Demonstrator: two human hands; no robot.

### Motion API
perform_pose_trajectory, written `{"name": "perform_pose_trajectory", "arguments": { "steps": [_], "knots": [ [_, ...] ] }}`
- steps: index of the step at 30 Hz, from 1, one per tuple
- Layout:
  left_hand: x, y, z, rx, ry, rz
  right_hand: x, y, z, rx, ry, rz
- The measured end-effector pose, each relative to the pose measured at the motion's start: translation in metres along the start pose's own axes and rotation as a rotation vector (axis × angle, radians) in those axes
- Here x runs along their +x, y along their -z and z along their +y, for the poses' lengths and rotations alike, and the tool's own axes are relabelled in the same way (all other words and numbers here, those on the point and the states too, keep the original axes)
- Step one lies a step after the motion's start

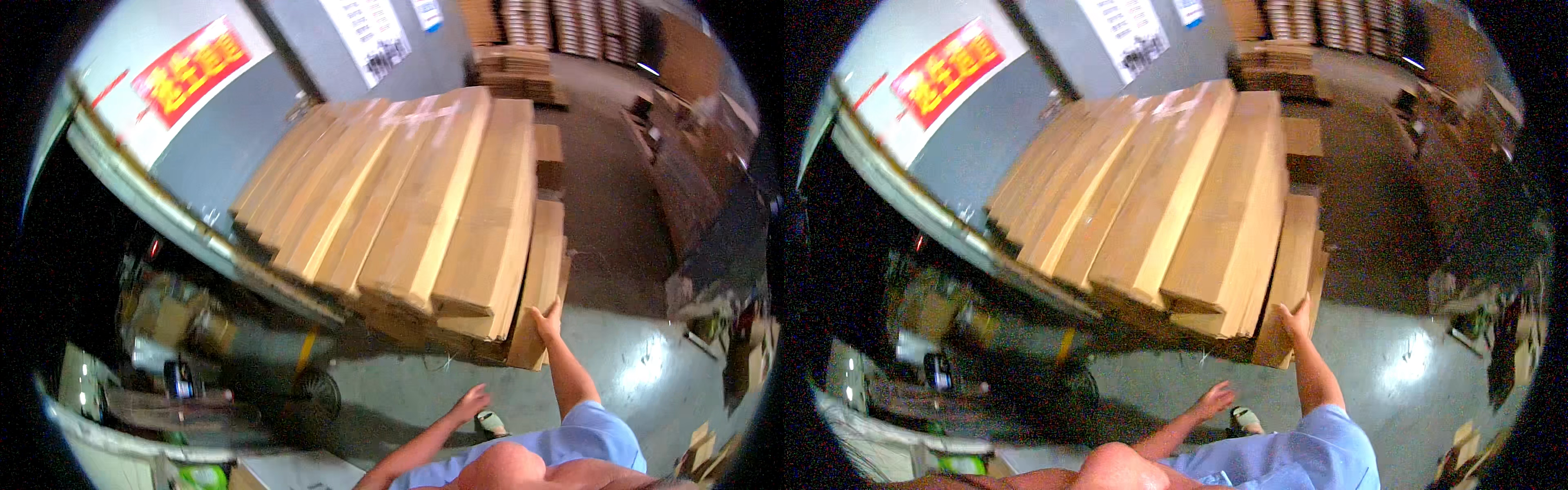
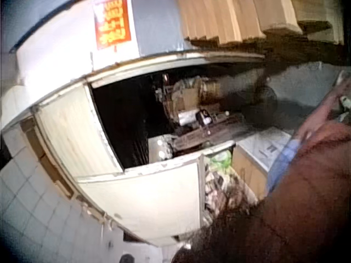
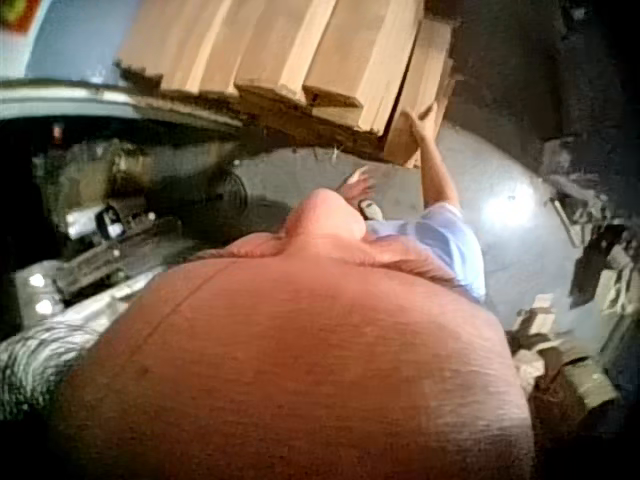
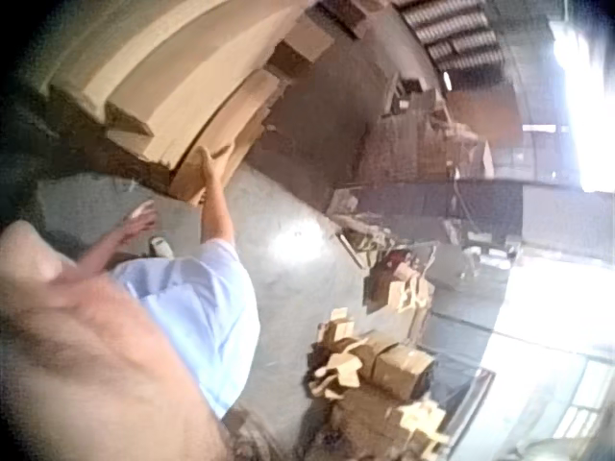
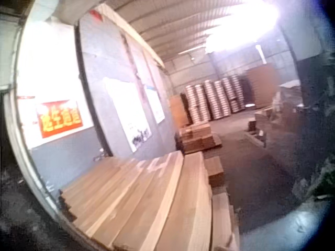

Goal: The person gathers metal slides and plastic components from containers, places them into a small bag, and then seals a long cardboard box using a tape dispenser.

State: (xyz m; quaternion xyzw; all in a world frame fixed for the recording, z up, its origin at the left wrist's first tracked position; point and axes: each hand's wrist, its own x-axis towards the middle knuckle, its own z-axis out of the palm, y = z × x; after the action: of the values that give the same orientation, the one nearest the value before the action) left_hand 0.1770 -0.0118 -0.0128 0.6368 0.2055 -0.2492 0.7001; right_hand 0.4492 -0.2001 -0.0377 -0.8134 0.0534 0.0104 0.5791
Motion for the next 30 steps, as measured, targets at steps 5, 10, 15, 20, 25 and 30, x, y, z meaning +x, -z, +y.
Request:
{"name": "perform_pose_trajectory", "arguments": {
  "steps": [5, 10, 15, 20, 25, 30],
  "knots": [
    [-0.082, 0.097, -0.218, 0.037, 0.027, 0.439, 0.028, 0.001, -0.013, 0.027, -0.02, -0.049],
    [-0.218, 0.098, -0.372, 0.613, 0.546, 1.173, 0.018, -0.072, 0.034, 0.249, -0.087, -0.346],
    [-0.311, -0.006, -0.426, 0.046, 0.646, 1.212, -0.098, -0.156, 0.027, 0.015, -0.125, -0.756],
    [-0.287, -0.06, -0.4, -0.086, 0.786, 1.262, -0.212, -0.209, 0.034, -0.238, -0.185, -1.138],
    [-0.332, -0.047, -0.385, 0.12, 0.891, 1.579, -0.343, -0.278, 0.017, -0.436, -0.148, -1.503],
    [-0.486, 0.065, -0.338, 0.369, 0.563, 1.972, -0.442, -0.418, -0.038, -0.314, -0.043, -1.752]
  ]
}}
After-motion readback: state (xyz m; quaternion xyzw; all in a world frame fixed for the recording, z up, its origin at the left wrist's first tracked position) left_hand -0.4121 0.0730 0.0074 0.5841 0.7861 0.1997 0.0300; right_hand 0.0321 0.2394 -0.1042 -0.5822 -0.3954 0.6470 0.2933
